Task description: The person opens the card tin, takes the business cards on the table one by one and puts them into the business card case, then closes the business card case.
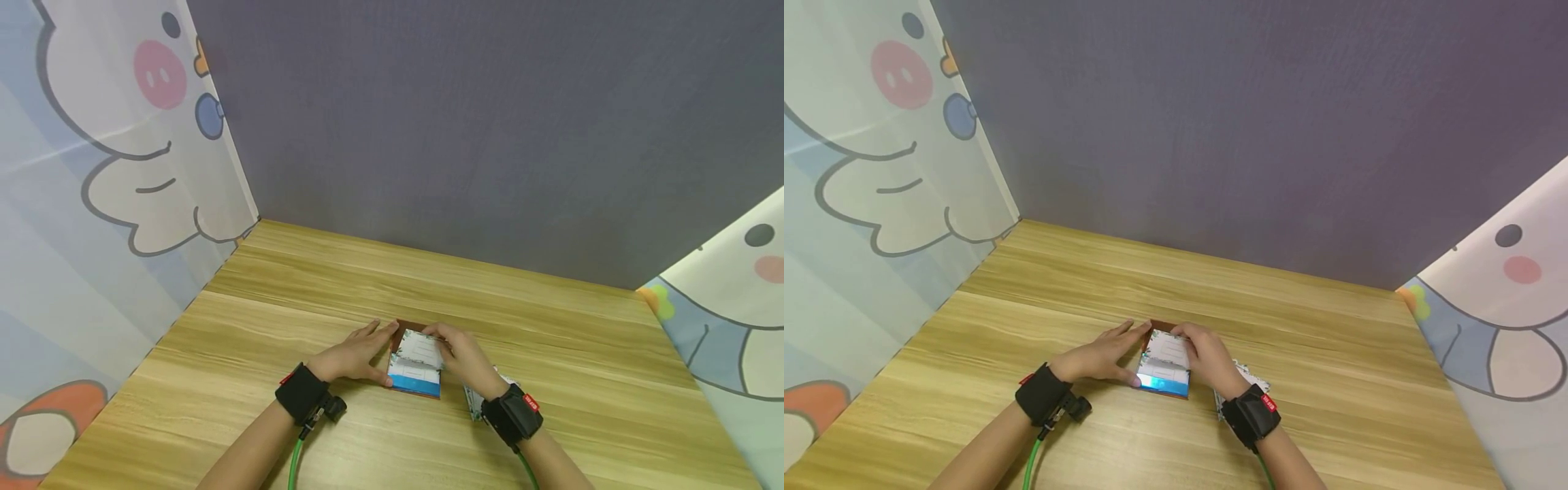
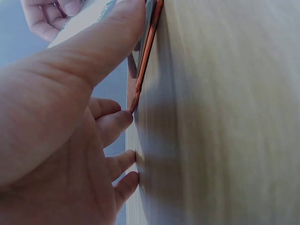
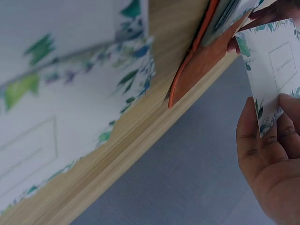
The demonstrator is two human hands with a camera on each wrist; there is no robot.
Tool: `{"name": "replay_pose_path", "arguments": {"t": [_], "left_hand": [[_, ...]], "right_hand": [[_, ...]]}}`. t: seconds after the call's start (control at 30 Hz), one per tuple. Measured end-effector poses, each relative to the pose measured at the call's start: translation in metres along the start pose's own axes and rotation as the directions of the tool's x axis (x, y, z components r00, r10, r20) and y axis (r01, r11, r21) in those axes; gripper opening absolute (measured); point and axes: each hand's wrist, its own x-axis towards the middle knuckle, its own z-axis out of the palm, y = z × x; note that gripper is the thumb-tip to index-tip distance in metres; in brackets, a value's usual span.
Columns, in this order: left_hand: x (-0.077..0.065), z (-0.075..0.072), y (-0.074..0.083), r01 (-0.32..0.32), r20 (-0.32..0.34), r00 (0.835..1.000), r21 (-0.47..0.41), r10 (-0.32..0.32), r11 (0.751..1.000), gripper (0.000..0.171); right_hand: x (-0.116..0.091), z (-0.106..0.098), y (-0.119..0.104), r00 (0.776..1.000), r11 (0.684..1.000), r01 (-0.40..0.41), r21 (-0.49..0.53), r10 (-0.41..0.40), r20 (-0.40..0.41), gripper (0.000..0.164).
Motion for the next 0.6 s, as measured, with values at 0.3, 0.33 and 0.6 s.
{"name": "replay_pose_path", "arguments": {"t": [0.3,0.33,0.6], "left_hand": [[0.0,-0.001,0.001,0.0,-0.002,1.0,0.011,0.0,1.0,0.101],[0.0,-0.001,0.001,0.002,-0.001,1.0,0.01,-0.002,1.0,0.101],[0.001,0.001,0.001,0.006,-0.005,1.0,0.011,-0.006,1.0,0.102]], "right_hand": [[0.003,0.008,0.001,1.0,1.0,0.024,0.018,-0.025,0.01,0.028],[0.003,0.008,0.001,1.0,1.0,0.02,0.02,-0.02,0.013,0.028],[0.003,0.012,0.003,1.0,1.0,-0.004,0.018,0.003,0.03,0.027]]}}
